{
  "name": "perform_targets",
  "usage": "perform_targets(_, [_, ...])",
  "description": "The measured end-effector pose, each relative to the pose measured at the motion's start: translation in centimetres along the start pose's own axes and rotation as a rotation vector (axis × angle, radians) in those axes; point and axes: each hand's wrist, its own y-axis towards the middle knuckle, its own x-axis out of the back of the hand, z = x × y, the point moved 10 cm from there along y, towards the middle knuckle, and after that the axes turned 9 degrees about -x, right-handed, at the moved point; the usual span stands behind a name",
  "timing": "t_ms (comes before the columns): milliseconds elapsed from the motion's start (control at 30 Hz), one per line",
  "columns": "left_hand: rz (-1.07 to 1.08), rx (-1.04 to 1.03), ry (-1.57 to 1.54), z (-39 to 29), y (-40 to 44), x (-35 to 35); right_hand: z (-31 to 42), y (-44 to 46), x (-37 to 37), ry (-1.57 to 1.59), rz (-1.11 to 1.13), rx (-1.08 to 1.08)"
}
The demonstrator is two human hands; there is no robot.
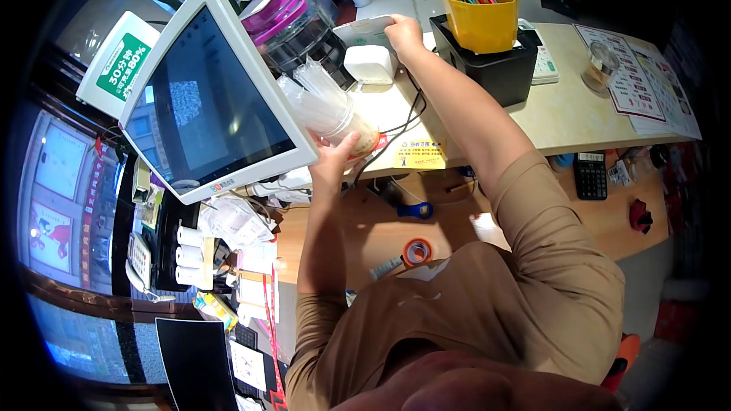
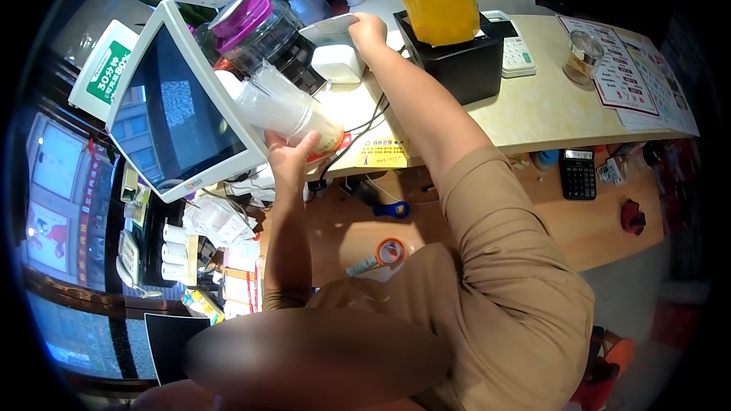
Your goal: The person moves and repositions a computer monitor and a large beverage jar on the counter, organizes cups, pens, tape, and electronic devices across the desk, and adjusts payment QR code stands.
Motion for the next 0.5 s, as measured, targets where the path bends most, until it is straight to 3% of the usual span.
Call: perform_targets(500, [0.041, 0.055, 0.018, 1.1, 1.2, -0.1, 1.0, -0.4, 1.2, -0.217, -0.145, 0.072])
